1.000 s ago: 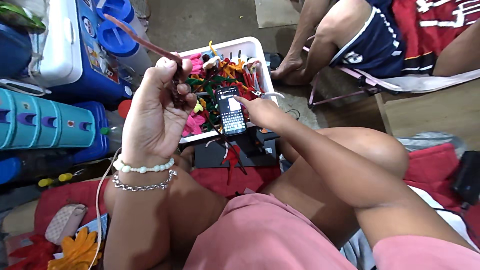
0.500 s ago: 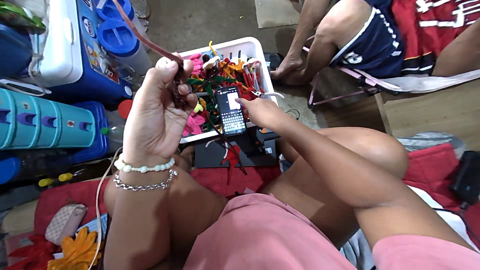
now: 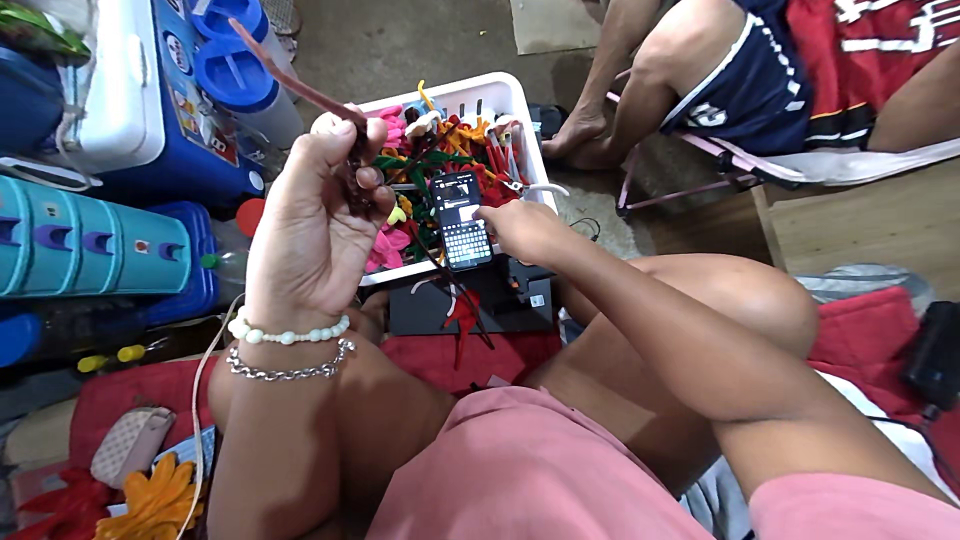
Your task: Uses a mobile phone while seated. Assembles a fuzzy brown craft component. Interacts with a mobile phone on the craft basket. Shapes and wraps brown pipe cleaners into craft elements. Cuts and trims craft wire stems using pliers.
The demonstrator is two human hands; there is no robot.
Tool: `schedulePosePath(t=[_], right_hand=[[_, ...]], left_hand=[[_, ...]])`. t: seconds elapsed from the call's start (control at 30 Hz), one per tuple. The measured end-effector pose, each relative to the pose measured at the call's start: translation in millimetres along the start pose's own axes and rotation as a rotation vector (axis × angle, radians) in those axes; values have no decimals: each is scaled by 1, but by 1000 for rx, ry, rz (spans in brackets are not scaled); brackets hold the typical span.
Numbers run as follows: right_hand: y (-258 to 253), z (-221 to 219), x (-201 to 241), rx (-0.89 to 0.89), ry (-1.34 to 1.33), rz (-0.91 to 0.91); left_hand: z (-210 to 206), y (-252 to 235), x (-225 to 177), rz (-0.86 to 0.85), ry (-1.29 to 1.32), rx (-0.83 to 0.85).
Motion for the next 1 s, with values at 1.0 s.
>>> schedulePosePath(t=[1.0], right_hand=[[-10,2,-8,-36,8,-47]], left_hand=[[-1,-1,2,-7,-6,30]])
Point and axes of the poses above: each hand's wrist, its own y-axis away from the middle knuckle, its own z-axis out of the back of the hand, x = y × z, the point moved 7 cm from there along -y, towards the middle knuckle, and after that the axes turned 2 degrees about y, right-handed, at the moved point
